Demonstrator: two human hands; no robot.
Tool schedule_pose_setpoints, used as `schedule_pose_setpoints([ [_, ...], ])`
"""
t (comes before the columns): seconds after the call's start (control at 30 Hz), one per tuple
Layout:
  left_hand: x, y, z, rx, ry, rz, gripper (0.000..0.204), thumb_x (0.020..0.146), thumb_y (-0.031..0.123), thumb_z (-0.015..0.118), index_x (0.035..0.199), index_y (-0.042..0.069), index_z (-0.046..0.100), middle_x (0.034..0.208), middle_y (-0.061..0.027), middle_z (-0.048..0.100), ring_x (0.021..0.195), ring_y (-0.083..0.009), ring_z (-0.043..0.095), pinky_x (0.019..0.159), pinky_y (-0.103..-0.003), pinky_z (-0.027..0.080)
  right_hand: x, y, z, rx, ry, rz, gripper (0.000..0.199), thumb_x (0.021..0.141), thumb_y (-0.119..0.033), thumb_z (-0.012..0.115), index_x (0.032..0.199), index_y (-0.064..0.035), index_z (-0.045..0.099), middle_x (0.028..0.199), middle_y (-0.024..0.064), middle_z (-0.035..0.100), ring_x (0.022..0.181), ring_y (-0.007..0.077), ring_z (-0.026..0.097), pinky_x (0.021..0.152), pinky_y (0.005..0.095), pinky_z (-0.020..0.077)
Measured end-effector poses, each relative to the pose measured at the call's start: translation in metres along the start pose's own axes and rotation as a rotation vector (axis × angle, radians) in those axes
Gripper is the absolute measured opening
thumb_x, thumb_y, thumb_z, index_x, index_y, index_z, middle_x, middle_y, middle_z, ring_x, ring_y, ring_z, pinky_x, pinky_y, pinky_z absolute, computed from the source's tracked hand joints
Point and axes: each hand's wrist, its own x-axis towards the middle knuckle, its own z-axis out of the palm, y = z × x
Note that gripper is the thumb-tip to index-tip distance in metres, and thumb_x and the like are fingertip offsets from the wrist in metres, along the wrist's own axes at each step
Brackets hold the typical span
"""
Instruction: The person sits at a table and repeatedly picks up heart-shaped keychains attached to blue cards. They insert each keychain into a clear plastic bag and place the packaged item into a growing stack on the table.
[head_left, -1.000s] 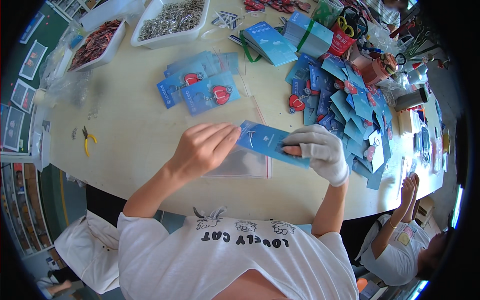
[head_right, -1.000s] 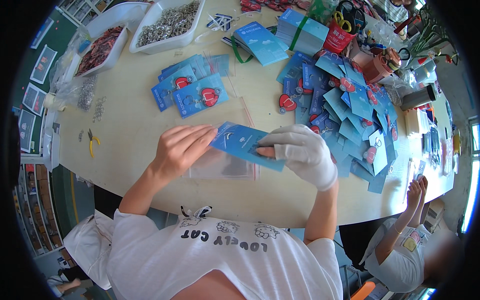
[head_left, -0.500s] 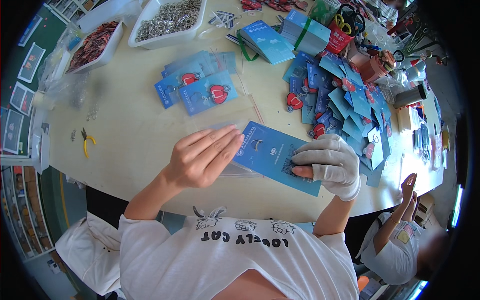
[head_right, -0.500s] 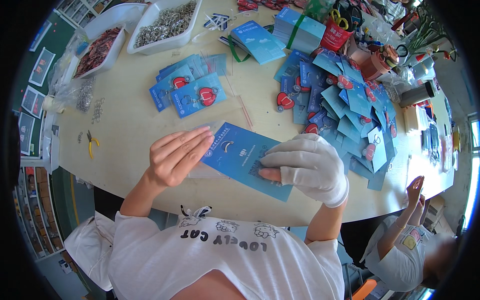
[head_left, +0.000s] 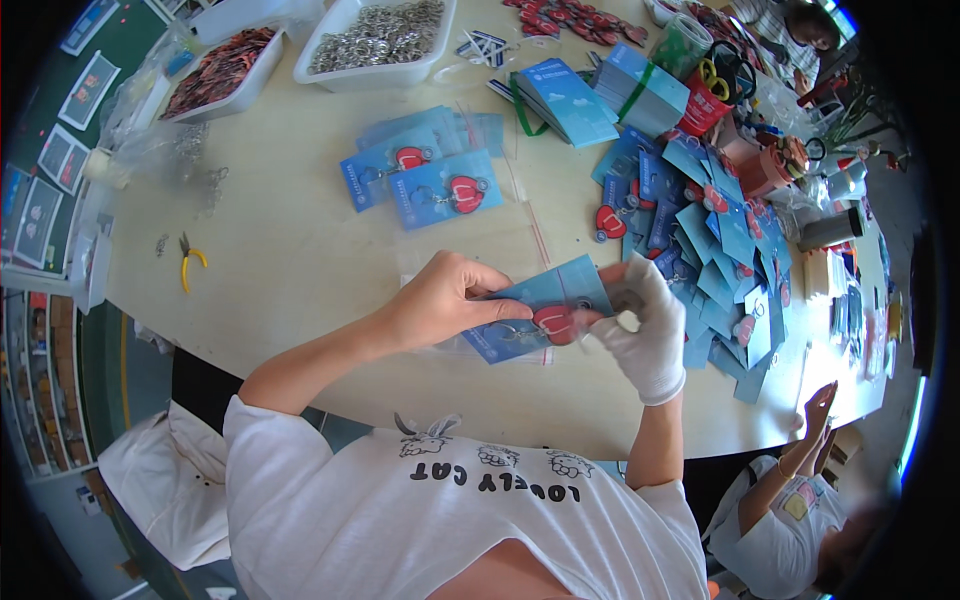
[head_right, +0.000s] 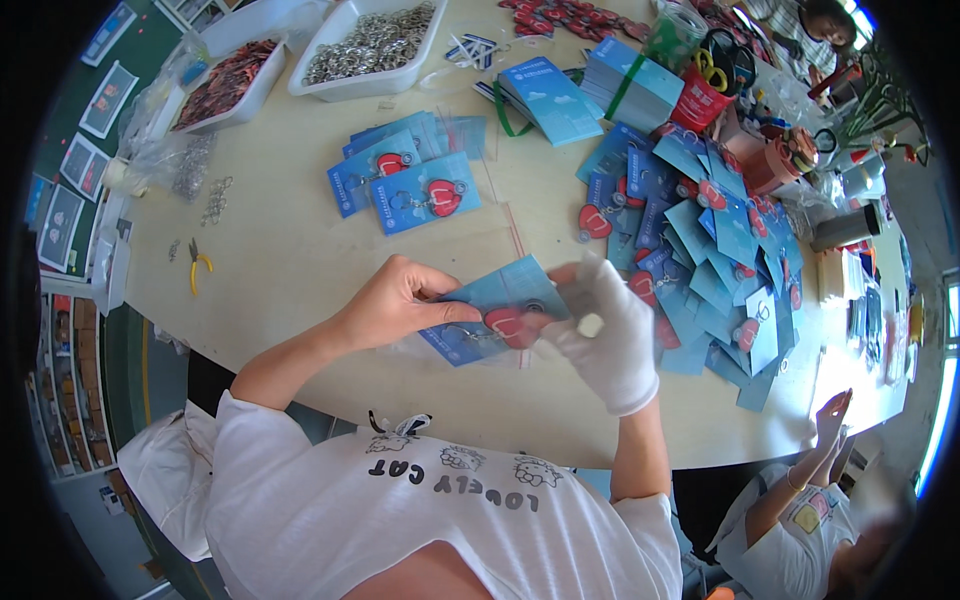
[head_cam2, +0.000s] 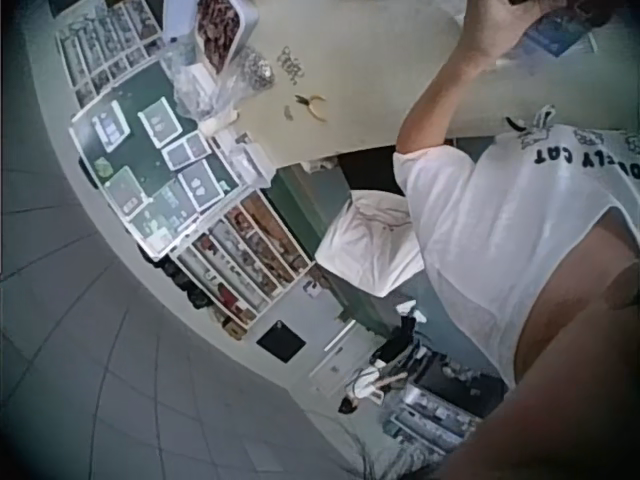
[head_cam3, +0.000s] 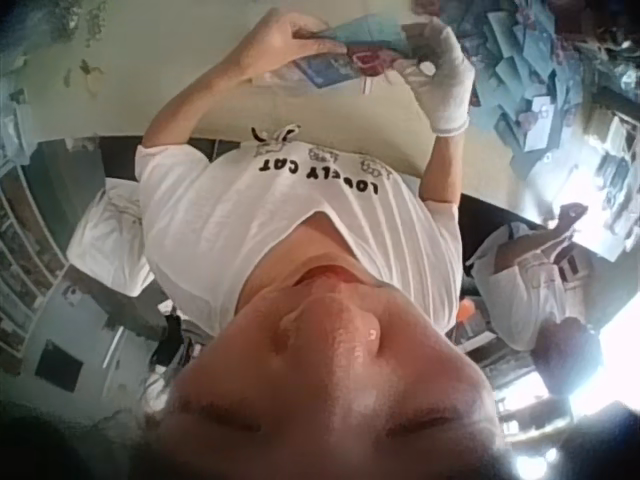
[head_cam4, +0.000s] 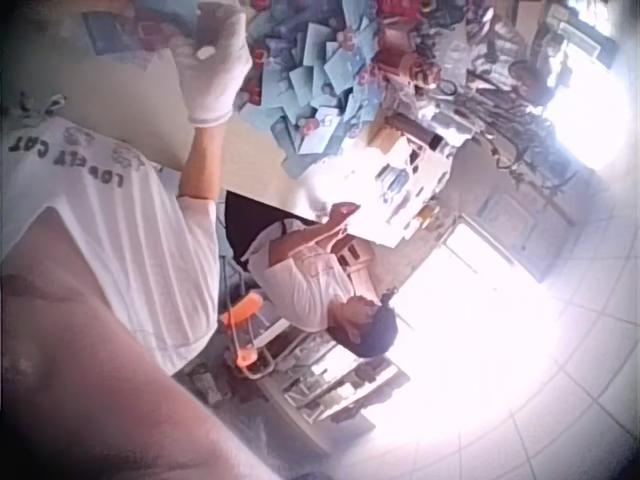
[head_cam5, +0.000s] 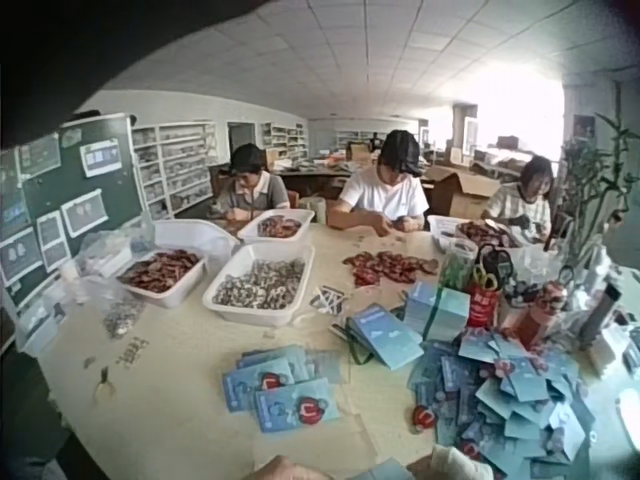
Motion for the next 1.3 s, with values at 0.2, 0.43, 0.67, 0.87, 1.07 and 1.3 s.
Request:
schedule_pose_setpoints([
  [0.2, -0.001, -0.007, 0.005, -0.006, -0.031, -0.113, 0.023, 0.084, 0.018, 0.074, 0.085, -0.004, 0.07, 0.062, 0.0017, 0.058, 0.059, -0.0018, 0.043, 0.05, -0.022, 0.036, -0.01, 0.016, 0.007, -0.033, -0.066, 0.029, 0.01, 0.072, 0.007, 0.065, 0.079, 0.0, 0.064, 0.076, 0.0058, 0.067, 0.064, 0.0117, 0.063, 0.056, 0.0267, 0.047],
  [0.43, -0.001, -0.014, 0.006, -0.012, -0.093, -0.147, 0.02, 0.083, 0.014, 0.073, 0.09, -0.004, 0.07, 0.07, -0.0027, 0.065, 0.065, -0.0019, 0.05, 0.056, -0.022, 0.043, -0.005, 0.015, 0.018, -0.432, -0.171, -0.471, 0.013, 0.067, -0.011, 0.073, 0.075, -0.0076, 0.063, 0.071, 0.0035, 0.06, 0.064, 0.022, 0.061, 0.058, 0.0343, 0.0476],
  [0.67, 0.003, -0.003, -0.006, 0.087, -0.155, -0.19, 0.026, 0.081, 0.006, 0.073, 0.105, -0.002, 0.066, 0.082, -0.0081, 0.07, 0.073, -0.0058, 0.06, 0.064, -0.023, 0.048, -0.002, 0.023, 0.028, -0.617, -0.271, -0.683, 0.012, 0.072, -0.015, 0.068, 0.082, -0.011, 0.063, 0.081, 0.0013, 0.06, 0.072, 0.0212, 0.06, 0.057, 0.034, 0.0458],
  [0.87, 0.024, 0.016, -0.071, 0.462, 0.09, -0.075, 0.026, 0.08, 0.005, 0.071, 0.103, 0.001, 0.06, 0.073, -0.0031, 0.063, 0.069, -0.0029, 0.055, 0.062, -0.022, 0.045, 0.043, 0.065, -0.009, -0.938, 0.017, -0.4, 0.037, 0.071, -0.014, 0.072, 0.106, -0.0093, 0.059, 0.105, 0.0091, 0.059, 0.1, 0.0281, 0.056, 0.083, 0.0412, 0.0449],
  [1.07, 0.101, -0.024, -0.105, 1.165, 0.51, 0.536, 0.023, 0.082, 0.013, 0.069, 0.1, 0.001, 0.061, 0.096, -0.0134, 0.066, 0.083, -0.0256, 0.063, 0.075, -0.035, 0.049, 0.062, 0.124, -0.02, -0.991, 0.052, -0.347, 0.045, 0.071, -0.016, 0.074, 0.111, -0.0037, 0.058, 0.121, 0.013, 0.055, 0.118, 0.0325, 0.049, 0.096, 0.0403, 0.0423],
  [1.3, 0.233, -0.079, 0.025, 0.779, 0.218, 0.437, 0.035, 0.086, 0.016, 0.066, 0.115, -0.001, 0.057, 0.107, -0.0218, 0.061, 0.103, -0.0305, 0.059, 0.089, -0.04, 0.046, 0.055, 0.131, -0.018, -1.033, 0.123, -0.445, 0.028, 0.08, -0.008, 0.062, 0.108, -0.0018, 0.059, 0.112, 0.0126, 0.061, 0.108, 0.0306, 0.057, 0.089, 0.0375, 0.0484],
])
